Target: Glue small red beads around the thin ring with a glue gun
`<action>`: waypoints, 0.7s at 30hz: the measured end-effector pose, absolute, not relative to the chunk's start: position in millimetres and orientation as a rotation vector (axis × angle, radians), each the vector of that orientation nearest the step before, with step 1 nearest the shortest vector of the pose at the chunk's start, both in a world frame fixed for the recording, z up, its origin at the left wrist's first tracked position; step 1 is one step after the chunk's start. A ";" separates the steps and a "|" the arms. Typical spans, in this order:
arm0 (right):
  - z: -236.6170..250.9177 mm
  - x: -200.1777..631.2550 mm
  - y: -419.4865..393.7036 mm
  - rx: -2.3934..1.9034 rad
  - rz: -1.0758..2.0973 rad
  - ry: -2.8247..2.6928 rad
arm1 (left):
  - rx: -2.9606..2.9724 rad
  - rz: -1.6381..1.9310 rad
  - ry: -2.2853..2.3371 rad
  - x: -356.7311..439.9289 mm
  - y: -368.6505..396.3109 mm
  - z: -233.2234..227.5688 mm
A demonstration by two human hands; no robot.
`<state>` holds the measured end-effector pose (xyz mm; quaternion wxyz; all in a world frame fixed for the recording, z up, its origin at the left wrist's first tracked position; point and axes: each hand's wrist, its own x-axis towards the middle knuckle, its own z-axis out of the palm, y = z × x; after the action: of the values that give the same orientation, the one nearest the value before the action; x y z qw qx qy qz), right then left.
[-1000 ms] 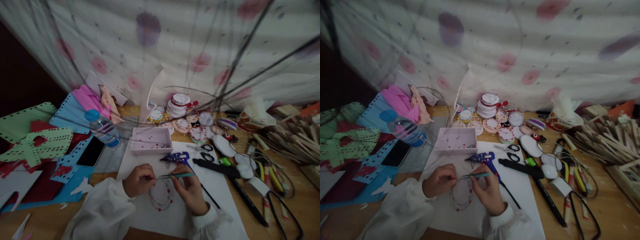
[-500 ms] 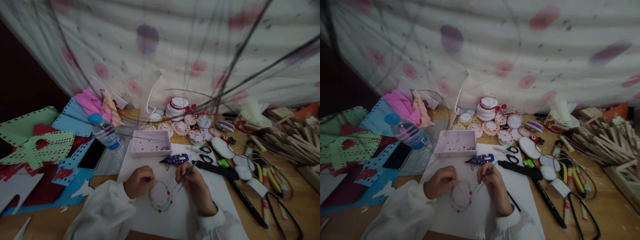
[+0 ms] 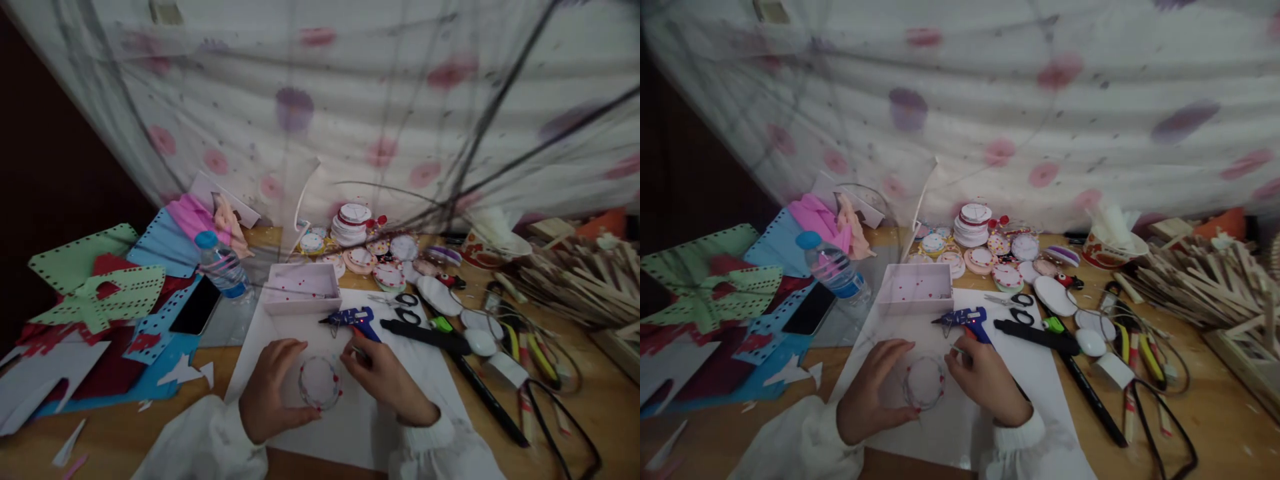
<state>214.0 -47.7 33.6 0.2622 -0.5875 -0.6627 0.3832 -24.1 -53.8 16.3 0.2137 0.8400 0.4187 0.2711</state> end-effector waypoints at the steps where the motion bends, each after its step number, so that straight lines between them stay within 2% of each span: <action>1: 30.4 212.2 -48.1 -1.615 1.006 -1.835 | 2.346 0.762 1.171 -21.6 -55.7 14.9; 9: 29.9 209.0 -53.0 -1.597 0.834 -1.974 | 2.518 0.846 1.177 -12.7 -55.5 15.3; 21: 28.8 206.3 -53.0 -1.572 0.804 -1.951 | 2.558 0.930 1.185 -12.4 -55.4 8.7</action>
<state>206.3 -53.0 28.8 0.2525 -0.5781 -0.7173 0.2958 -12.4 -55.4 8.7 0.0863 0.8585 0.3977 0.3121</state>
